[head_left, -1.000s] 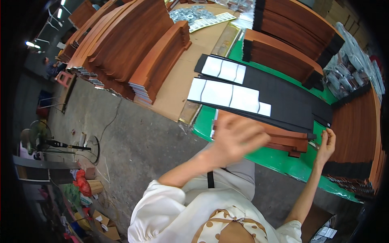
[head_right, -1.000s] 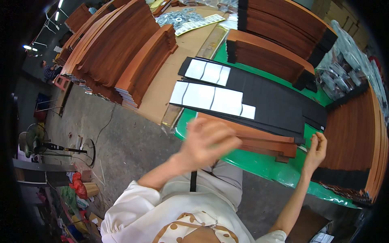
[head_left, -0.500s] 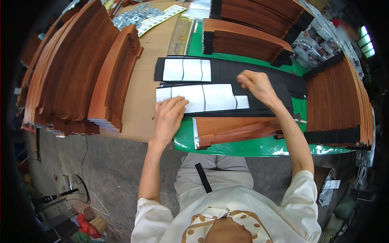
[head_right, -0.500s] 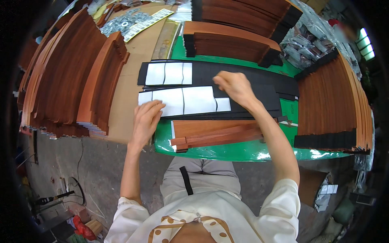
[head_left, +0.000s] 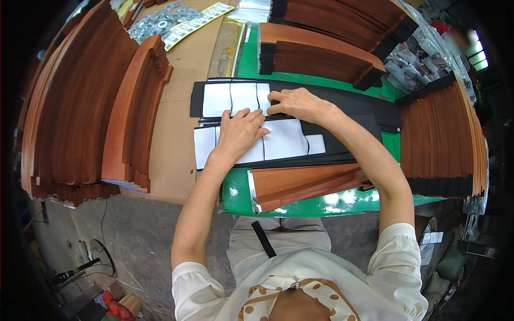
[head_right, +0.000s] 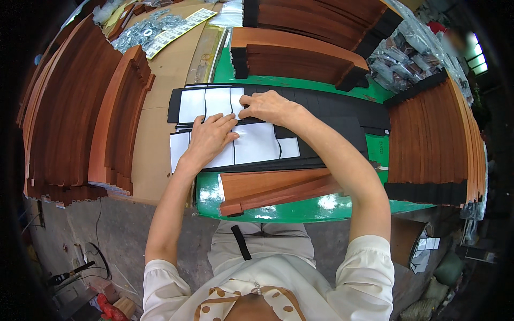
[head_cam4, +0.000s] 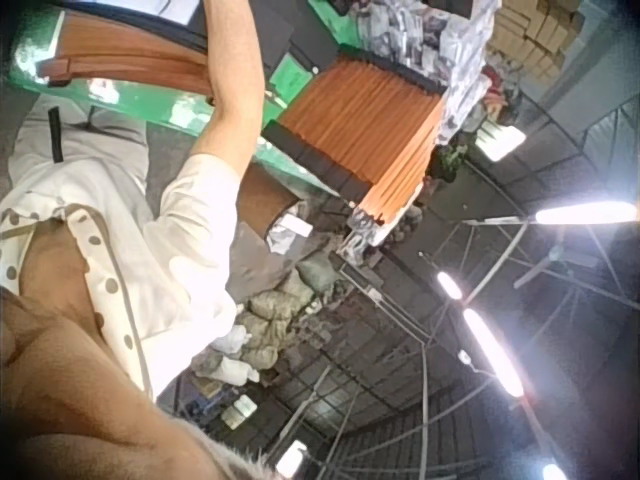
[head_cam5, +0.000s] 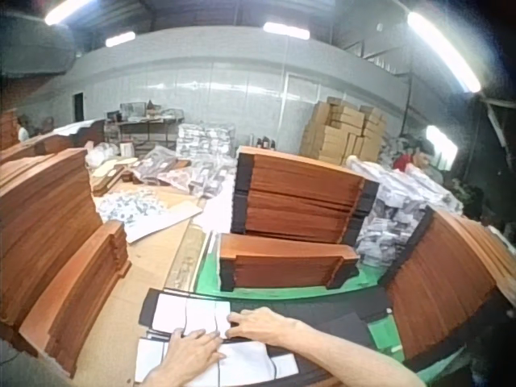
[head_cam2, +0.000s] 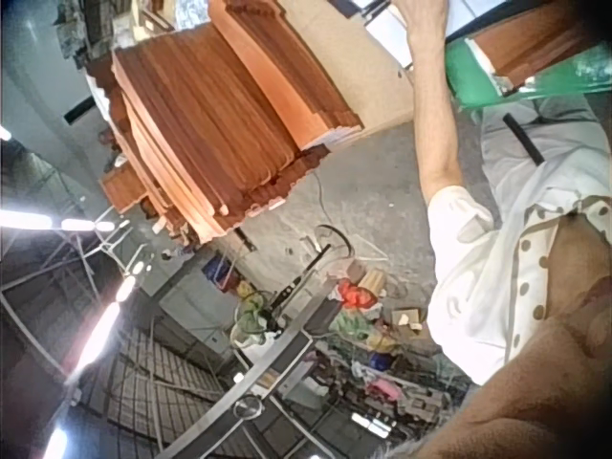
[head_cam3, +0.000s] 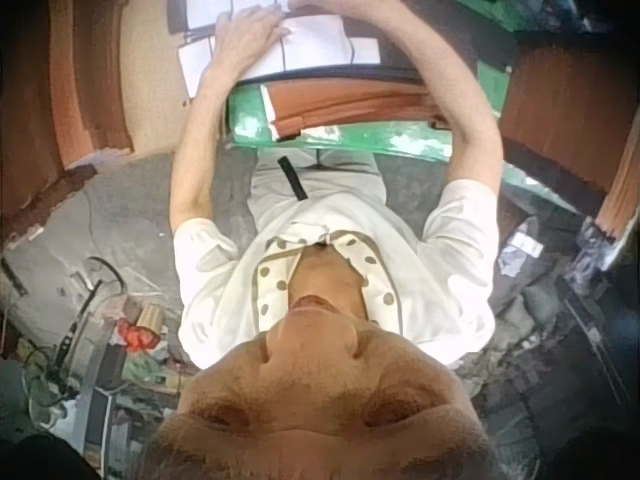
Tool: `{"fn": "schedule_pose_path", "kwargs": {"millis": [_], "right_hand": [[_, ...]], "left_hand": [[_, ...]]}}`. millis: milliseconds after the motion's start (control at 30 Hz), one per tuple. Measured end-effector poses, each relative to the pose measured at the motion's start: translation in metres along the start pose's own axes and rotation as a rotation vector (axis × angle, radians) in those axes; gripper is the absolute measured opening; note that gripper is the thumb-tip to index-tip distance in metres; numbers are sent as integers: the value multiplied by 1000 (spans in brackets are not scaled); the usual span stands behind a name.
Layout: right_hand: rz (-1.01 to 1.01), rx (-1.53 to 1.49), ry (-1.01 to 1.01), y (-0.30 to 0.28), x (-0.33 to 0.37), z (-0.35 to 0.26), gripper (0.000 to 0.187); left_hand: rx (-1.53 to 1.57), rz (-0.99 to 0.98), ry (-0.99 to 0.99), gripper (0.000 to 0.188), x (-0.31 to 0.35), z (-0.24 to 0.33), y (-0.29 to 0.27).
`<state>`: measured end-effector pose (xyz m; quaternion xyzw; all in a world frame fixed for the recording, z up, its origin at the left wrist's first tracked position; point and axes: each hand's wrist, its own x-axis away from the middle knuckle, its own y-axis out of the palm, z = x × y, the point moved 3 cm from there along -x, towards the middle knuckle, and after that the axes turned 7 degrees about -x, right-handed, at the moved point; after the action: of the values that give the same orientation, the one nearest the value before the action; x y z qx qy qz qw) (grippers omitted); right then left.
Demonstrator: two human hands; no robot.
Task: Applying black adhesive tape strips to wooden furniture components on a assembly table.
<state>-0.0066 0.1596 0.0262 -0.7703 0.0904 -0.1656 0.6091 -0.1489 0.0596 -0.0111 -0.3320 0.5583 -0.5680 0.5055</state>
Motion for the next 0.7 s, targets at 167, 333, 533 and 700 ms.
{"fn": "schedule_pose_path", "kwargs": {"millis": [167,333,533,700], "right_hand": [[70,163,-225,0,-8,-4,16],[30,165,-183,-9,6,10,12],[351,-485,170,-44,55,1,17],[469,-1509,365,-50,90,-51,16]], "left_hand": [[-35,-1,-33,37,-1,3,-1],[11,30,-31,34,-3,4,1],[242,71,-65,29,3,-3,-13],[453,425,-111,30,17,26,-83]]}}
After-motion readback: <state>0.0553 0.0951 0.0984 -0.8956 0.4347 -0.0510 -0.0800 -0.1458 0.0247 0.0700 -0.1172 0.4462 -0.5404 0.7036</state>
